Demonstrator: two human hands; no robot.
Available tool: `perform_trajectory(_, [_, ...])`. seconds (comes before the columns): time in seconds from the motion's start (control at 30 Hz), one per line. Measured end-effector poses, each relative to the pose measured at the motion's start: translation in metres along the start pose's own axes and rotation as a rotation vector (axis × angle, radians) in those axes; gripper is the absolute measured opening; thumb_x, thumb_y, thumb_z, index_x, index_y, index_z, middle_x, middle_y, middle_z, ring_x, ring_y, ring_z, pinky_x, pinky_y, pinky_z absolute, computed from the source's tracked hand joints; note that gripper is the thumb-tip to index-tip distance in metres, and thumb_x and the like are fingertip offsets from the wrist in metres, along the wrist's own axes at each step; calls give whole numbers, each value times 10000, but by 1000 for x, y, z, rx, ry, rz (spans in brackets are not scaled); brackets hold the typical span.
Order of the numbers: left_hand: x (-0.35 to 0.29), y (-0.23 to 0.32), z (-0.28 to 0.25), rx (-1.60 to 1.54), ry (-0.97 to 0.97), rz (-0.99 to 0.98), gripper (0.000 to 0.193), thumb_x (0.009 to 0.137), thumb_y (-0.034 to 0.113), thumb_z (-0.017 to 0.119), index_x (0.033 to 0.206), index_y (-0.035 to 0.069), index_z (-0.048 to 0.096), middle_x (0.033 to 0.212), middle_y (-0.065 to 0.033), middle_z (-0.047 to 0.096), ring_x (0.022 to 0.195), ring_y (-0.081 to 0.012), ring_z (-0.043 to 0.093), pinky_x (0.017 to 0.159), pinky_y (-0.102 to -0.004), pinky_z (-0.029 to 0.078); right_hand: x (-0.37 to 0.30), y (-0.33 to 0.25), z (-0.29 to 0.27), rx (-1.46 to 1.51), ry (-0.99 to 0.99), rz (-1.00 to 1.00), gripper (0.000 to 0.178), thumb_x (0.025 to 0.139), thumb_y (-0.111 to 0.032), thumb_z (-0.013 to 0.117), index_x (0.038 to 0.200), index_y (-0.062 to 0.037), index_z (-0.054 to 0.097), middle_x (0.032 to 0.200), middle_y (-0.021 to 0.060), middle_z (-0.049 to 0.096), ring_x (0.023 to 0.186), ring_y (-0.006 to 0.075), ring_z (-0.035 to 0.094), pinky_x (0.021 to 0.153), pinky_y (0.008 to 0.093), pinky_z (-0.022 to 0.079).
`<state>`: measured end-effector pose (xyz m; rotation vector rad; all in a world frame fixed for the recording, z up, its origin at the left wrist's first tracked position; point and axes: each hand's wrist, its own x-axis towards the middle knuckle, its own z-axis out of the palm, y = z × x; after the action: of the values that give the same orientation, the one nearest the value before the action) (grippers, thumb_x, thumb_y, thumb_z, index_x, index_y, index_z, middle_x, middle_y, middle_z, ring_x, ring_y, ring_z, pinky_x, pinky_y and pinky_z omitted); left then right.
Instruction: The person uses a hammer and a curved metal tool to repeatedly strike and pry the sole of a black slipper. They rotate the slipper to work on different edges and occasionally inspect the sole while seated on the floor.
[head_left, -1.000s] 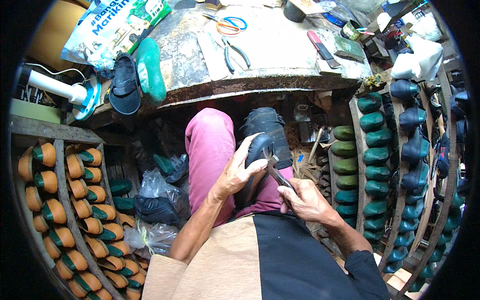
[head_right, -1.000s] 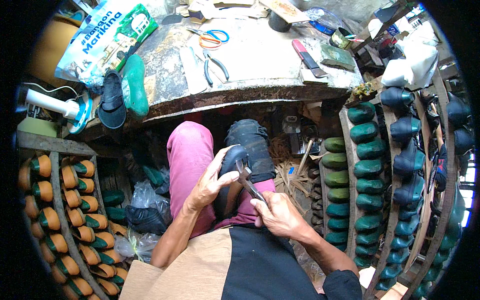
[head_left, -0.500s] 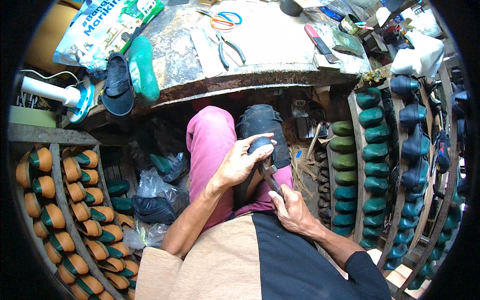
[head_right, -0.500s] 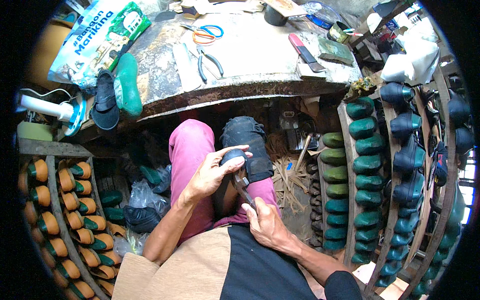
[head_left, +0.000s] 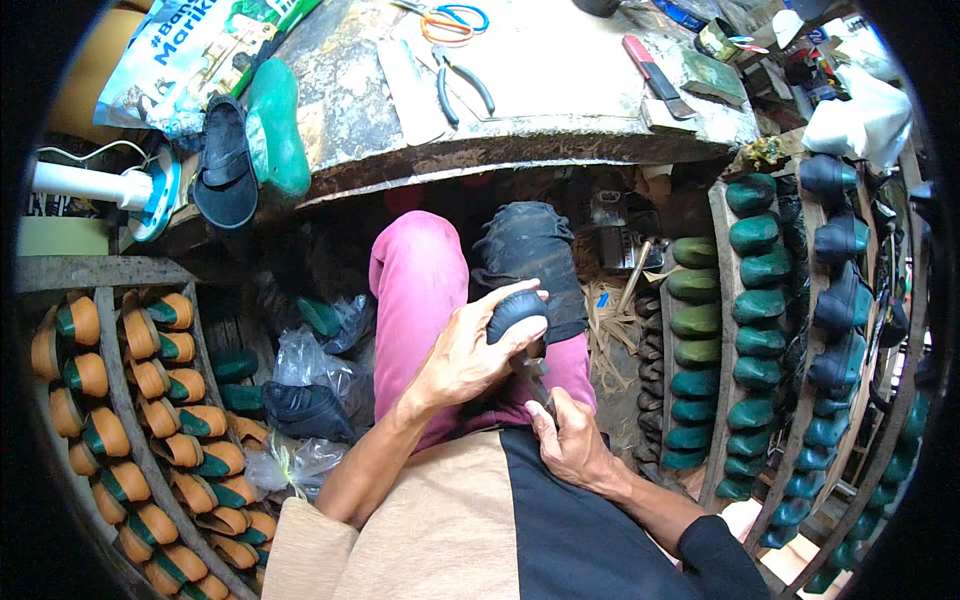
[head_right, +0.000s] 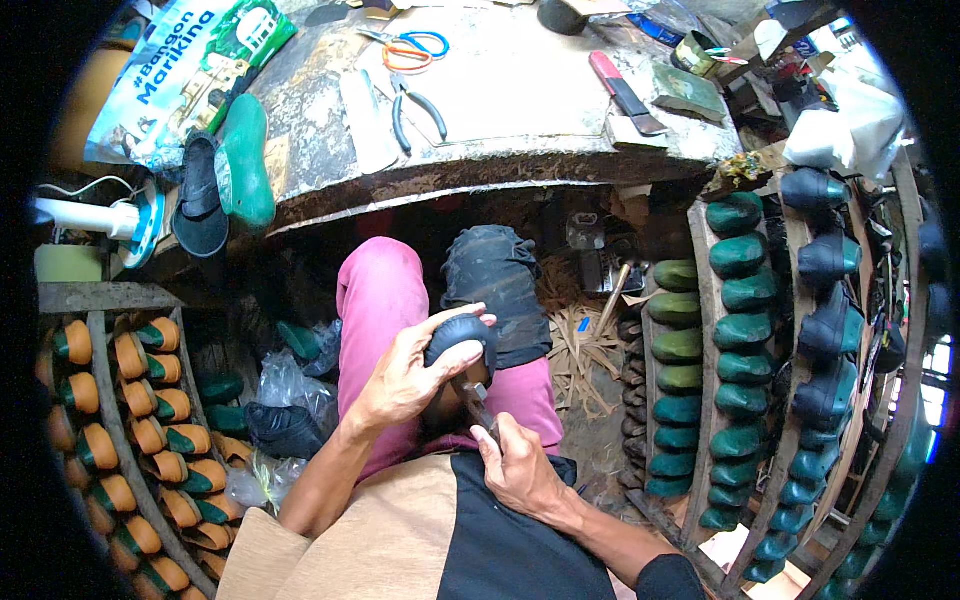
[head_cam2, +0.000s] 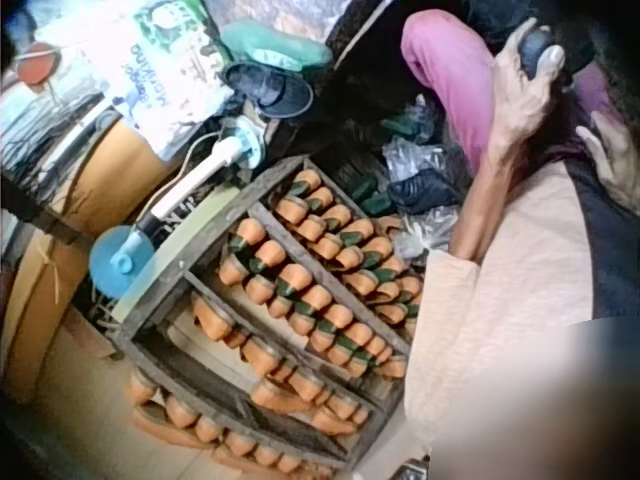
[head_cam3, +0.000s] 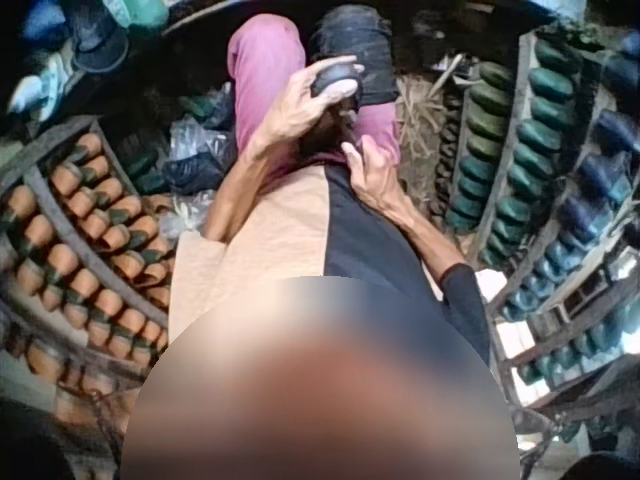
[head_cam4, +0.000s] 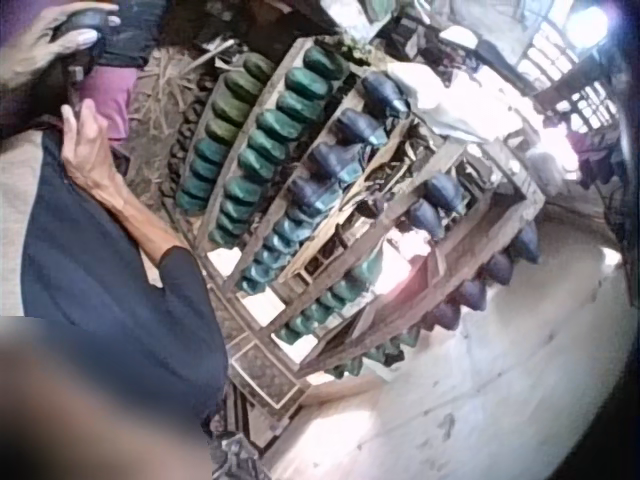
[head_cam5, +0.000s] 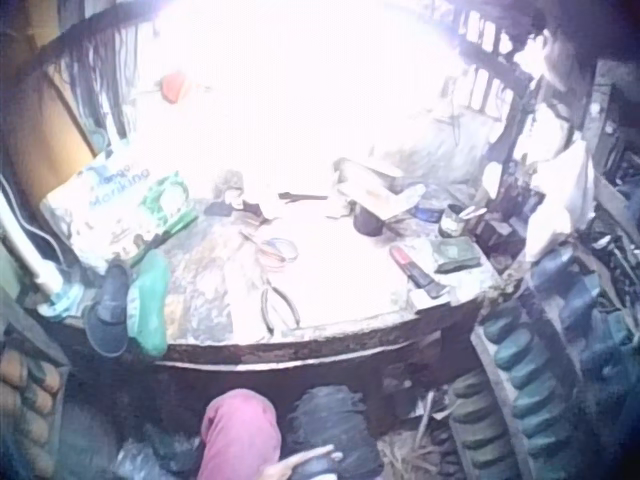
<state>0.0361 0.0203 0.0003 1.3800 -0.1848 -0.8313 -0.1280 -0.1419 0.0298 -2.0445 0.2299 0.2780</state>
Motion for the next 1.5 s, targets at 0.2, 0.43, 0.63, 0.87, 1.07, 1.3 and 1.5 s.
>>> perform_trajectory(0.2, [-12,5,-8,-105,15,57,479,1083,226,768,1516,43,676,1191,-60,791,975,-100,692,893,-278,591,3,-3,10,25,-18,-31,255,1077,-22,716,938,2,503,713,175,517,569,313,502,561,451,408])
perform_trajectory(0.43, [-7,11,-7,-165,-40,10,519,1031,129,755,1524,-6,662,1389,-140,771,1296,-203,701,1154,-372,539,3,5,10,-16,-4,-62,197,1059,3,711,994,28,527,745,223,557,615,417,590,581,478,452])
perform_trajectory(0.63, [-2,12,-10,-137,-31,16,534,1029,143,773,1528,-5,655,1385,-140,774,1277,-195,708,1138,-366,558,10,11,17,3,8,-61,234,1057,-20,719,973,31,506,749,259,544,668,506,616,601,532,466])
perform_trajectory(0.87, [13,-1,-7,-77,-46,22,544,1046,220,805,1528,4,673,1384,-112,788,1287,-171,701,1133,-347,555,12,19,9,14,-1,-24,238,1072,-28,711,967,31,506,750,267,565,657,488,628,585,520,448])
perform_trajectory(1.07, [21,-10,-13,-107,-54,10,497,1052,252,810,1474,9,711,1277,-65,810,1109,-107,707,1012,-287,570,21,28,11,25,21,-75,257,1078,-26,703,946,22,488,698,244,543,594,448,604,554,492,425])
perform_trajectory(1.3, [27,-22,-3,-19,2,49,381,1098,193,735,1430,7,729,1228,-65,816,1066,-94,702,960,-270,571,18,35,19,64,60,-44,294,1089,-32,701,908,10,473,659,226,519,547,386,569,535,482,402])
perform_trajectory(1.5, [30,-21,1,-65,-3,45,366,1105,205,742,1409,1,737,1209,-50,818,1027,-82,691,936,-262,569,20,13,-15,55,-112,93,312,1143,-167,664,916,17,556,664,182,613,577,319,656,557,448,476])
